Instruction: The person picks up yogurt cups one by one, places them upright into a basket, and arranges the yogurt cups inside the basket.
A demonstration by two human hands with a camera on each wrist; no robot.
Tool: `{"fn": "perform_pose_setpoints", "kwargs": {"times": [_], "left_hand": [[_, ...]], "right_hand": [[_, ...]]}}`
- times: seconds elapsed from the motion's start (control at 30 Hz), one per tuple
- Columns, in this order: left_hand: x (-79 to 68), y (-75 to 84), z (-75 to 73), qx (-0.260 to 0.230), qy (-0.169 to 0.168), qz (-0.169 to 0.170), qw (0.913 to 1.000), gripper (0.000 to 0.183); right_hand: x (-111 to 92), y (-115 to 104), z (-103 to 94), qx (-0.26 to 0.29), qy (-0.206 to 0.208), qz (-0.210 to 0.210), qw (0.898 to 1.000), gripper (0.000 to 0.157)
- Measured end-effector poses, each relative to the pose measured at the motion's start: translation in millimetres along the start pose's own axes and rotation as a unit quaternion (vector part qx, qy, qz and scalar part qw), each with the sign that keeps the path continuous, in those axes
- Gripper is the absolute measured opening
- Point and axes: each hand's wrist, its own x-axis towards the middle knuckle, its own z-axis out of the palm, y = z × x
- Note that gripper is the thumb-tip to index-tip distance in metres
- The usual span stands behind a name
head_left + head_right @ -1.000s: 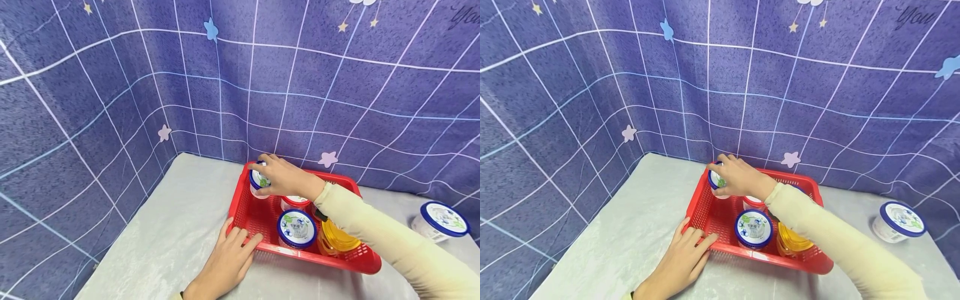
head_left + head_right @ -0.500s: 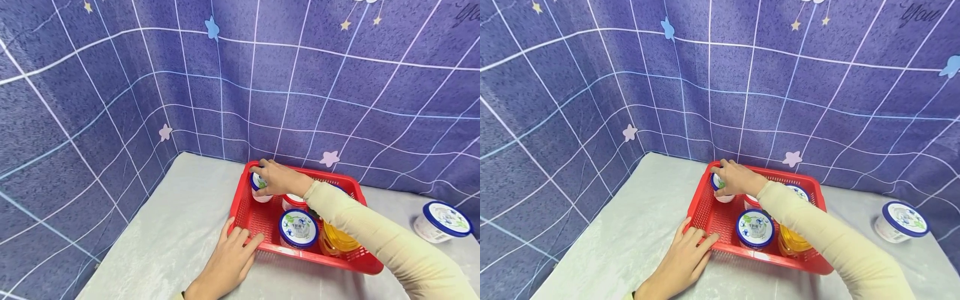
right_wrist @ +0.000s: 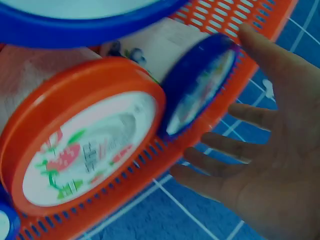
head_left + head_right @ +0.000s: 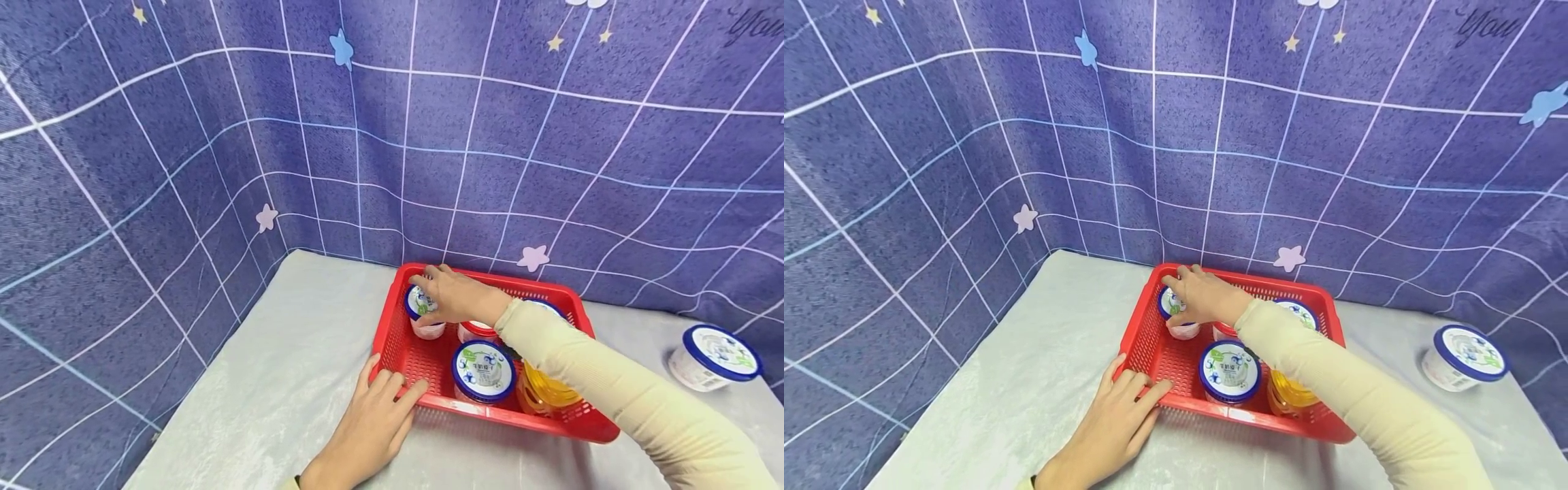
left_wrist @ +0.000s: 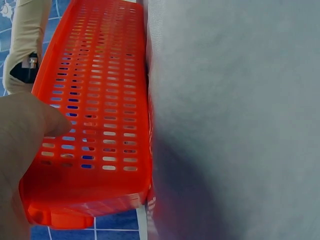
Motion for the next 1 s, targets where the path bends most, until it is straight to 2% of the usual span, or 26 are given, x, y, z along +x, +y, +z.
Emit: {"fn": "perform_pose_setpoints", "kwargs": {"times": [0.2,0.43,0.73,1.0], "left_hand": [[0.4,1.2,-0.1,0.002,-0.003,0.002,1.0000,0.043],[0.7,0.4,0.4,0.000,0.005,0.001,1.0000,0.041],[0.9,3.1,2.7,-0.011,0.008,-0.002,0.9999,0.041],[3.6,2.4,2.5,-0.020,0.014,-0.004,0.9997,0.042]], "right_hand": [[-24,11,-12.7,0.004,0.019,0.002,1.000,0.075],[-64,28,-20.8,0.009,0.091,-0.006,0.996,0.063],[-119,42,-24.2,0.045,0.139,0.044,0.988,0.071],[-163,49,-21.7,0.067,0.170,0.089,0.979,0.069]]}}
